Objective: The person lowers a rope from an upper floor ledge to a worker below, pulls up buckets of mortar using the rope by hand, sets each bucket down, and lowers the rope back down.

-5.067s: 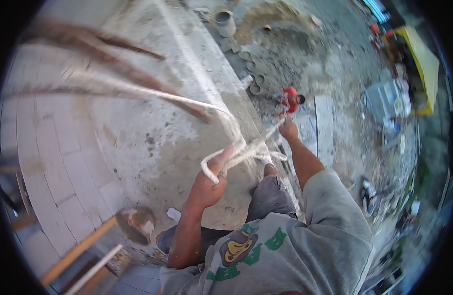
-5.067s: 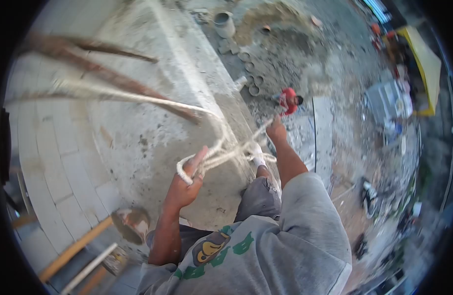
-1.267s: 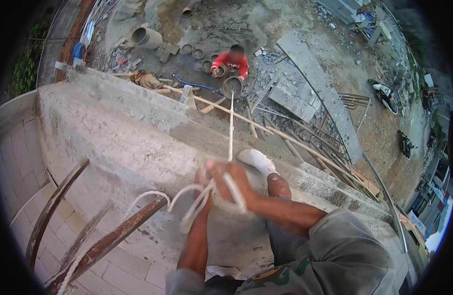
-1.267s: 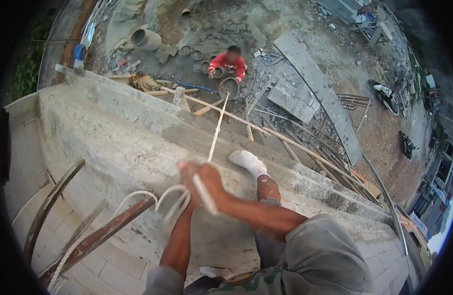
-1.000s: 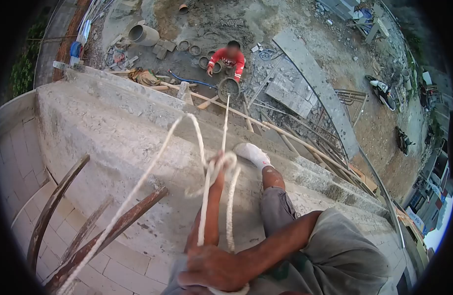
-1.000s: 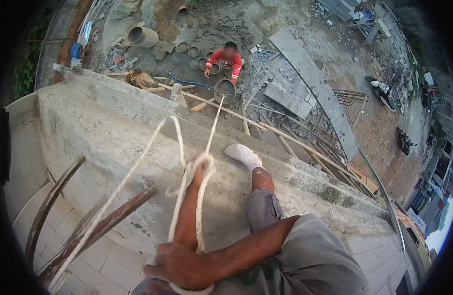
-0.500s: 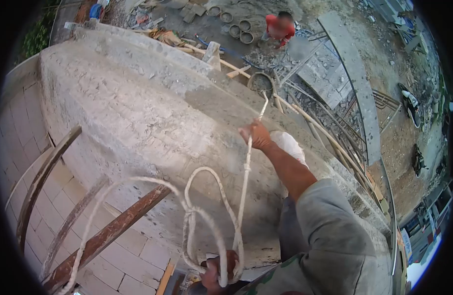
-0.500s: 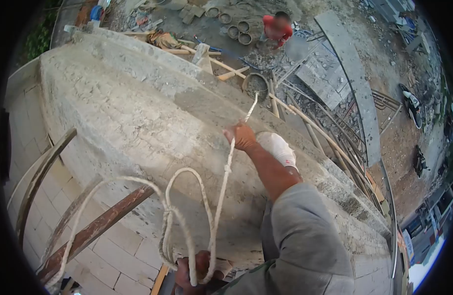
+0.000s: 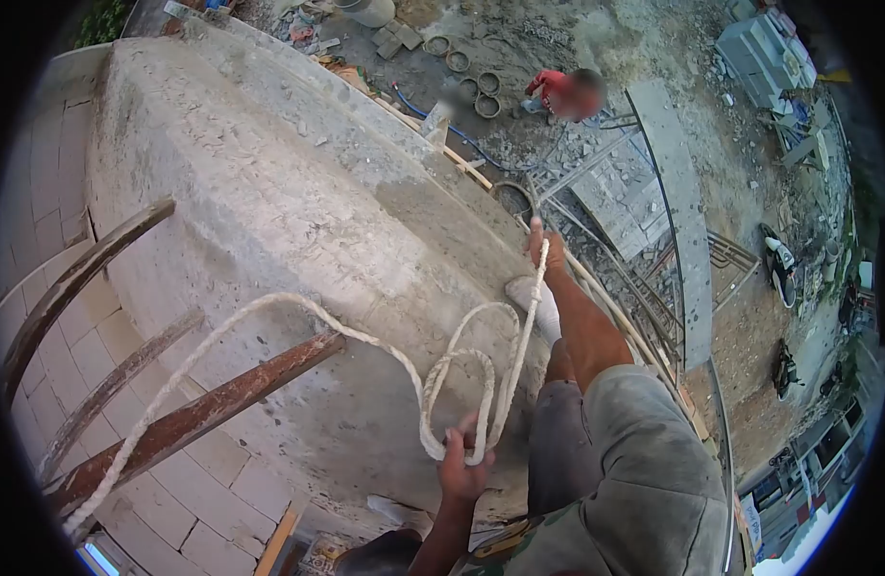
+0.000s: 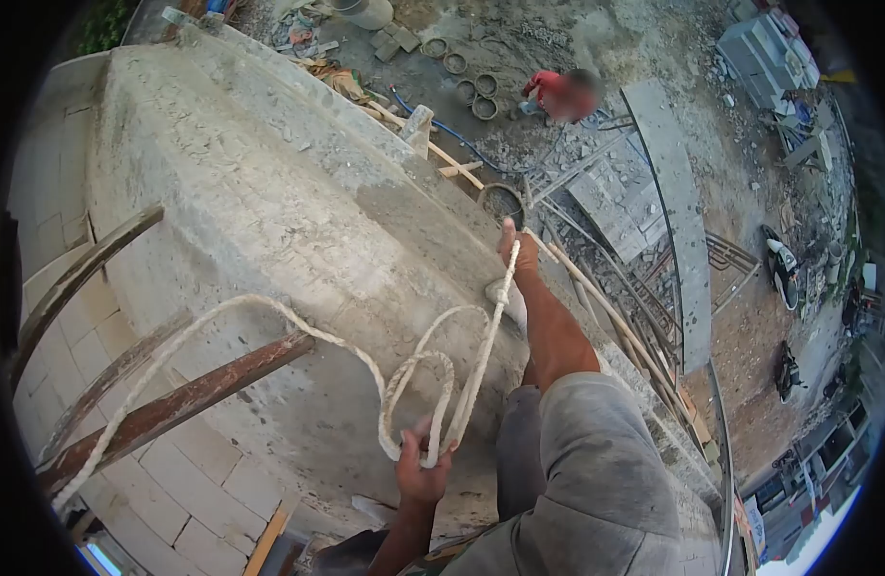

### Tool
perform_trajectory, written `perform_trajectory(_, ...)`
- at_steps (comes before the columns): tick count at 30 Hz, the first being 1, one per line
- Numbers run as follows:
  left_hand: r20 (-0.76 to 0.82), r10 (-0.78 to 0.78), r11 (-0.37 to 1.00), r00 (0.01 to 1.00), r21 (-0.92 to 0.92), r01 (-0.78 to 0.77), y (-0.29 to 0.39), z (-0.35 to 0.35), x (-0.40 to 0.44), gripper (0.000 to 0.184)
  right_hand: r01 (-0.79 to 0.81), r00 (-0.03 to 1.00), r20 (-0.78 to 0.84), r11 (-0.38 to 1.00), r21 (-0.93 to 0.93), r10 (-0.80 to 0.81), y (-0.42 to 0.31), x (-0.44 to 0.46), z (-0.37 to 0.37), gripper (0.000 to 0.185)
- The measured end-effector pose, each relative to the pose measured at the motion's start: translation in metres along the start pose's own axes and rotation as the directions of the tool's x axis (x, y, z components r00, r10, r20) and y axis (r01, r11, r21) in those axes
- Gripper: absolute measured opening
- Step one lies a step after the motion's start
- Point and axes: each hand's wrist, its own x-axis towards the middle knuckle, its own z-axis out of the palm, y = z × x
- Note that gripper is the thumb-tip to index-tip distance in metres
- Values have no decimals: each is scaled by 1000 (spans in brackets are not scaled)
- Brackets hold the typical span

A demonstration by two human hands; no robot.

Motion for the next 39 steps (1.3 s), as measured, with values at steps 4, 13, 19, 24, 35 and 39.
perform_trajectory(4,-36,-28,999,999,-27,27,8,-5,25,54,-27,983,-165,958,286,77,-64,-36,-34,72)
perform_trajectory(13,710,575,247,406,323,-914,40,88,108,55,69,985,152,991,118,-87,-269,-303,-158,63)
perform_trajectory(19,428,266,907,864,192,-375,120,116,-49,18,841,469,424,539,55,-775,-430,-466,-267,34)
perform_trajectory(24,607,391,914,692,-166,-371,286,56,-244,10,711,675,558,627,-319,-482,-405,-393,-377,67)
perform_trajectory(35,824,564,-479,-50,376,793,364,-66,-590,26,985,152,948,116,-124,-281,-447,-382,-236,33)
perform_trajectory(39,500,861,-427,-88,807,407,370,-128,-602,28,989,70,983,142,-46,-171,-496,-490,-201,31)
